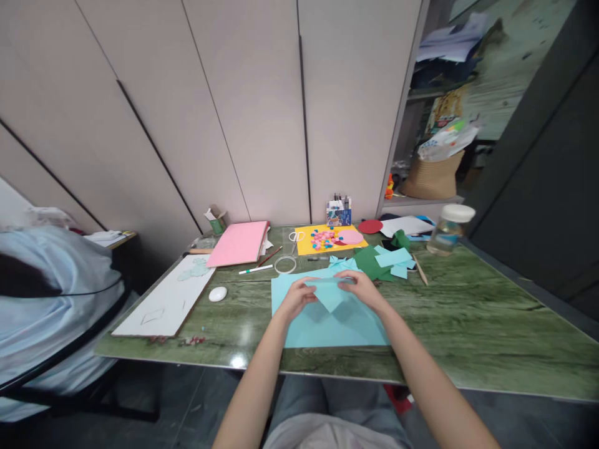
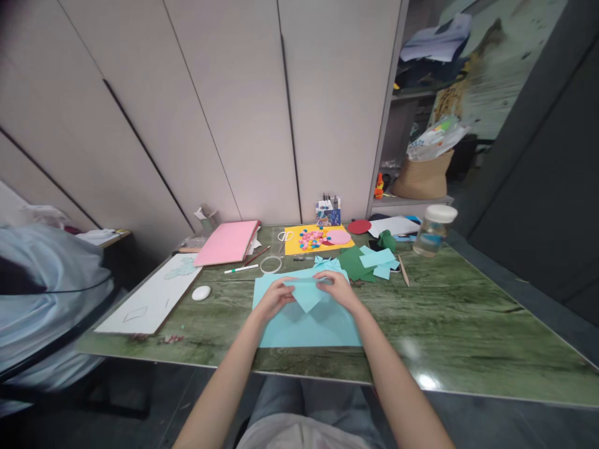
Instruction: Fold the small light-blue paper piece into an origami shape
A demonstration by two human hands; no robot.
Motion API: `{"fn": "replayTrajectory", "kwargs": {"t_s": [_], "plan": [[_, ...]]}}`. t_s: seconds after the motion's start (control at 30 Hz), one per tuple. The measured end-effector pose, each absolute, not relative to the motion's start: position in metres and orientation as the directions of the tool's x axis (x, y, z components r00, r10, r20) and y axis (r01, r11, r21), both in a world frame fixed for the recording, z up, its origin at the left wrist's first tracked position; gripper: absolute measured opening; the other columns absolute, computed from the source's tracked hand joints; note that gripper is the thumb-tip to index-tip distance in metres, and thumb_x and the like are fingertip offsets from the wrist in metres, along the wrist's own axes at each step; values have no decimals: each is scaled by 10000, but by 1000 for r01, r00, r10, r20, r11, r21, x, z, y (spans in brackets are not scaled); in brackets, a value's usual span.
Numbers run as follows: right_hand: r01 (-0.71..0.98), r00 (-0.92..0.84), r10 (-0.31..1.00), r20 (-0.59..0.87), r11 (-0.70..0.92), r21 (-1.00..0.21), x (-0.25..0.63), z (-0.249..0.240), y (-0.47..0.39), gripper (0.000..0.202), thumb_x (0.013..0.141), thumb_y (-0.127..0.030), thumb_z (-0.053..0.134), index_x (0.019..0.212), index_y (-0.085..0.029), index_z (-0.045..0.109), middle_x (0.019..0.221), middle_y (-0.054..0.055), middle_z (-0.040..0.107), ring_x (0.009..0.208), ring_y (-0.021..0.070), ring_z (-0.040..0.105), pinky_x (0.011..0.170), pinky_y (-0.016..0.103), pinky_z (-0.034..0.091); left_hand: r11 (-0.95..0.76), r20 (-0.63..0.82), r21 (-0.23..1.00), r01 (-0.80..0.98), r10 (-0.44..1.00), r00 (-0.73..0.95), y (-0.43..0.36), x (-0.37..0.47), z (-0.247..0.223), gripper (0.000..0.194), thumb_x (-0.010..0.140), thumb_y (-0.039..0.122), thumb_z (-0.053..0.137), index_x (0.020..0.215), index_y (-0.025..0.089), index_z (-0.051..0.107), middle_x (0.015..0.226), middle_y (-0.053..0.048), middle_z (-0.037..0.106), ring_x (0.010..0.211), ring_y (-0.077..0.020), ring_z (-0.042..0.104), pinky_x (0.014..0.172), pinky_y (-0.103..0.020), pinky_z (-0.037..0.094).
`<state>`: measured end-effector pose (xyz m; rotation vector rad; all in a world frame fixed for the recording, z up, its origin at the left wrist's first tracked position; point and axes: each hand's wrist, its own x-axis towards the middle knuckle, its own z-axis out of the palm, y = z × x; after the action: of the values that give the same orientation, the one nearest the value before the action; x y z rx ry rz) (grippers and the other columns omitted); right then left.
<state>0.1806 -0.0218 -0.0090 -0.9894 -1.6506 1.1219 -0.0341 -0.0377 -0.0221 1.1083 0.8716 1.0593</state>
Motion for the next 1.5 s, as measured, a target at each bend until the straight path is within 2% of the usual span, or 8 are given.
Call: {"fn": "replayTrajectory", "kwargs": {"t_s": [0.23,0.4,0.47,0.7,1.0,1.2,1.33,1.5], "plan": [[89,-600,797,76,161,-983,190,13,-38,302,666,-234,651,967,-207,665,1085,68,632,1040,236,551,890,363,411,115,-23,942,-316,960,280,-34,-35,-19,231,659,237,558,876,168,599,715,-48,669,639,-171,628,606,-274,467],[69,-692,722,-15,45,-997,187,13,-45,355,771,-416,576,1025,-171,615,918,67,642,826,178,592,727,303,454,112,-29,952,-283,959,283,-35,-31,-20,265,643,241,586,891,154,614,714,-53,675,641,-182,625,604,-265,452],[50,-665,747,-17,22,-999,181,6,-43,348,803,-460,518,982,-170,593,832,42,627,753,150,582,698,284,446,102,-29,962,-253,960,278,-36,-28,-23,316,636,240,611,938,146,624,702,-40,664,603,-162,604,577,-247,435],[22,-583,813,-16,-4,-1000,161,-12,-37,366,640,-370,699,891,-213,484,603,-55,593,614,137,571,639,278,431,53,-21,988,-143,976,217,-35,-25,-34,469,649,280,673,1098,176,585,614,10,627,479,-113,519,502,-223,373],[83,-487,873,-37,4,-997,152,-25,-31,389,633,-404,703,916,-184,551,530,-61,567,479,120,526,477,231,338,31,-16,994,-105,990,139,-31,-20,-42,192,736,268,655,849,126,591,674,10,615,573,-112,558,582,-259,447],[72,-437,899,-40,-9,-997,149,-29,-28,332,557,-417,756,576,-162,545,430,-61,503,409,104,479,445,232,313,43,-27,981,-191,996,86,-33,-20,-36,268,746,392,631,767,129,587,811,-46,636,743,-155,599,688,-288,479],[-9,-241,971,2,-1,-1000,149,-34,-22,361,669,-490,665,594,-174,505,472,-57,492,461,113,530,448,226,330,121,-87,953,-276,987,134,-37,-20,-29,473,751,610,485,862,160,577,817,-67,653,714,-181,633,634,-304,492],[-67,-111,994,21,14,-998,145,-39,-19,248,832,-374,559,775,-132,564,665,-25,580,608,108,585,567,254,464,139,-95,950,-279,982,164,-38,-12,-33,566,531,375,798,990,175,533,785,-54,680,638,-172,645,638,-308,494]]}}
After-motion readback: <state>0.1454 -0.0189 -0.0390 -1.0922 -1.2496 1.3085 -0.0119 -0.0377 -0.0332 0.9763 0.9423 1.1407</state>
